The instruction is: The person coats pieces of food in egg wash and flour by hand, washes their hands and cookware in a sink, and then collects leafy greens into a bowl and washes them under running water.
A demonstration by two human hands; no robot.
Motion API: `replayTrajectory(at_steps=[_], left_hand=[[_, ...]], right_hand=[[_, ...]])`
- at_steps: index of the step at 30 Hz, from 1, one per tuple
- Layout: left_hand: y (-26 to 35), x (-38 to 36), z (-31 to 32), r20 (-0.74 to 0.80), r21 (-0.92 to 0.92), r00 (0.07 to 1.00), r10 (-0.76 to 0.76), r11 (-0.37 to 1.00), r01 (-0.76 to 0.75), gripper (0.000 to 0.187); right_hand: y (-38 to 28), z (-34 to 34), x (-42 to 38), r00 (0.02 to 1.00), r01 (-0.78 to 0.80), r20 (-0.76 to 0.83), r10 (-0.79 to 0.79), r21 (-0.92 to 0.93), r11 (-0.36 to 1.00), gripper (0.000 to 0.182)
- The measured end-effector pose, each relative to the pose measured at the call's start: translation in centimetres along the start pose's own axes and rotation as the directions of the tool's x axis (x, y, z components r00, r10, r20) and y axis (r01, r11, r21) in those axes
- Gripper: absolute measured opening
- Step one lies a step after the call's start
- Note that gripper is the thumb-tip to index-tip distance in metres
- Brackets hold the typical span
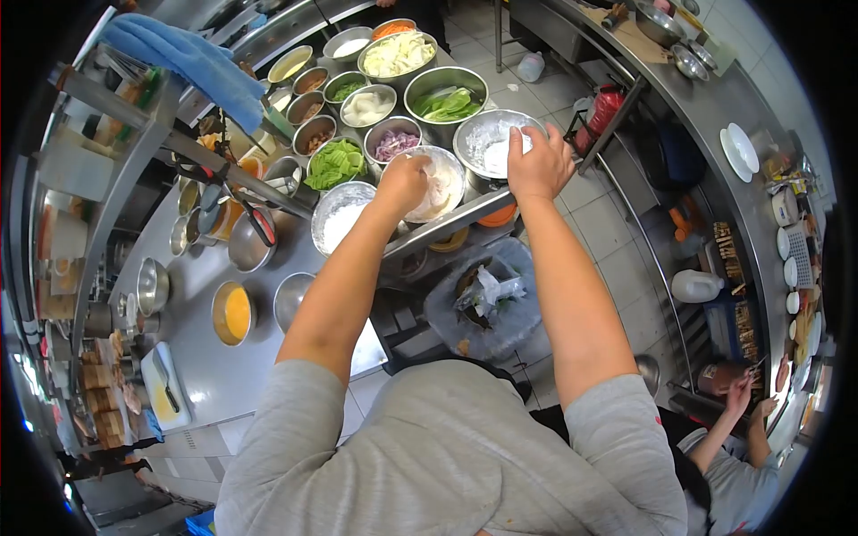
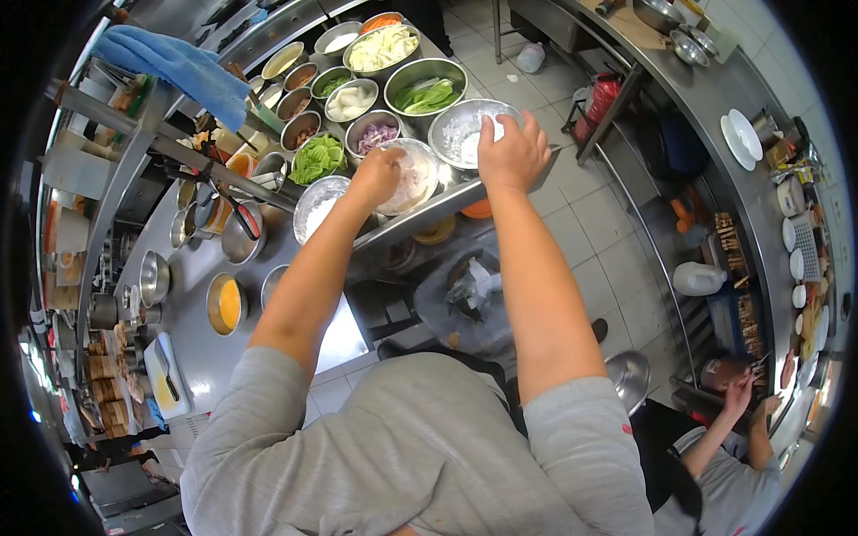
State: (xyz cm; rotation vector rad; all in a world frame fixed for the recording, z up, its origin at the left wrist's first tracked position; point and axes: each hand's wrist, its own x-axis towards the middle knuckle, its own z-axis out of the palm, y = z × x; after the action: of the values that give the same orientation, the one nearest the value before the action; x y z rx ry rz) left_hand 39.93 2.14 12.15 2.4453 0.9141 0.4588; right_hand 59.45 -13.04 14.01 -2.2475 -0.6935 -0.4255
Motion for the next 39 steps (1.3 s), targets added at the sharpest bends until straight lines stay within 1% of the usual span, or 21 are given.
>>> replayTrajectory(at_steps=[2,3,5,8,9,10,12,18,20,21,23,24,26,30,32,33,34,35,36,37,39], left_hand=[[-0.7,0.7,0.3,0.123,0.145,0.992,0.006,0.989,-0.024,0.037],[-0.9,0.7,0.9,0.125,0.144,0.992,0.008,0.989,-0.026,0.037],[-0.6,0.7,2.0,0.088,0.388,0.996,-0.022,0.921,-0.014,0.038],[0.2,0.5,2.0,0.222,0.380,0.975,0.010,0.920,-0.096,0.045],[0.6,0.7,1.0,0.228,0.191,0.973,-0.038,0.982,-0.006,0.049],[0.8,0.5,0.5,0.237,0.181,0.971,-0.020,0.983,-0.024,0.049],[1.5,0.1,-0.2,0.070,-0.026,0.996,-0.060,0.998,0.062,0.050],[3.2,-1.6,-1.6,-0.305,0.042,0.951,0.060,0.998,-0.049,0.045],[2.7,-2.0,-1.7,-0.042,0.123,0.999,-0.029,0.992,0.034,0.044],[3.4,-2.3,-2.0,-0.074,0.074,0.996,-0.053,0.996,0.058,0.046],[2.4,-2.2,-1.4,-0.334,-0.005,0.942,0.030,0.999,-0.033,0.048],[3.0,-2.3,-1.6,-0.350,-0.070,0.937,0.002,0.997,-0.028,0.049],[4.2,-2.6,-2.7,-0.036,0.022,0.994,-0.105,0.994,0.105,0.050],[3.1,-3.8,-4.3,-0.122,-0.042,0.975,-0.184,0.983,0.180,0.054],[2.0,-5.0,-6.3,-0.161,-0.298,0.975,-0.153,0.949,0.099,0.057],[1.9,-5.9,-7.7,-0.170,-0.335,0.970,-0.172,0.936,0.107,0.058],[3.2,-7.4,-10.6,-0.096,-0.386,0.968,-0.233,0.905,0.180,0.056],[2.4,-8.5,-12.6,-0.117,-0.328,0.970,-0.211,0.931,0.163,0.055],[2.2,-10.1,-14.9,-0.132,-0.353,0.977,-0.168,0.929,0.112,0.055],[1.2,-11.8,-17.4,-0.073,-0.362,0.974,-0.214,0.916,0.174,0.053],[0.0,-16.3,-22.4,-0.190,-0.370,0.953,-0.236,0.916,0.154,0.056]], right_hand=[[0.0,0.0,0.0,1.000,0.001,-0.002,-0.001,0.004,1.000,0.037],[0.0,0.0,0.0,1.000,0.005,-0.006,-0.005,0.010,1.000,0.037],[-0.2,-0.1,0.0,1.000,0.000,-0.005,0.000,0.012,1.000,0.037],[-0.2,-0.3,0.0,1.000,0.000,-0.005,0.000,0.010,1.000,0.037],[-0.2,-0.4,0.1,1.000,0.000,-0.003,0.000,0.017,1.000,0.037],[-0.1,-0.4,0.2,1.000,-0.008,-0.016,0.008,0.002,1.000,0.037],[-0.1,-0.4,0.2,1.000,0.007,-0.013,-0.007,0.026,1.000,0.037],[-0.1,-0.2,-0.1,1.000,-0.016,-0.017,0.016,0.033,0.999,0.035],[0.1,-0.1,0.1,0.999,-0.010,-0.040,0.011,0.025,1.000,0.034],[0.2,0.2,0.1,0.998,0.001,-0.070,0.001,0.040,0.999,0.034],[0.1,-0.1,0.0,0.996,-0.013,-0.087,0.018,0.049,0.999,0.035],[0.1,-0.8,0.1,0.999,-0.023,-0.045,0.028,0.111,0.994,0.035],[0.2,-1.0,0.1,0.999,-0.017,-0.037,0.022,0.138,0.990,0.036],[-0.1,-0.6,-0.1,0.999,-0.019,-0.037,0.024,0.134,0.991,0.043],[0.1,0.4,-0.1,0.997,-0.051,-0.050,0.050,-0.014,0.999,0.050],[0.9,0.4,0.5,0.997,-0.006,0.072,0.014,-0.105,0.994,0.056],[1.1,-0.1,0.5,0.997,0.025,0.070,-0.023,-0.026,0.999,0.055],[2.9,1.6,0.4,0.983,0.181,-0.033,-0.178,0.076,0.981,0.053],[5.1,3.0,0.5,0.871,0.427,-0.194,-0.451,-0.155,0.891,0.046],[2.9,-0.5,-1.3,0.796,0.502,-0.328,-0.509,-0.113,0.858,0.040],[2.2,-4.9,-6.9,0.914,0.366,-0.211,-0.348,0.056,0.929,0.040]])
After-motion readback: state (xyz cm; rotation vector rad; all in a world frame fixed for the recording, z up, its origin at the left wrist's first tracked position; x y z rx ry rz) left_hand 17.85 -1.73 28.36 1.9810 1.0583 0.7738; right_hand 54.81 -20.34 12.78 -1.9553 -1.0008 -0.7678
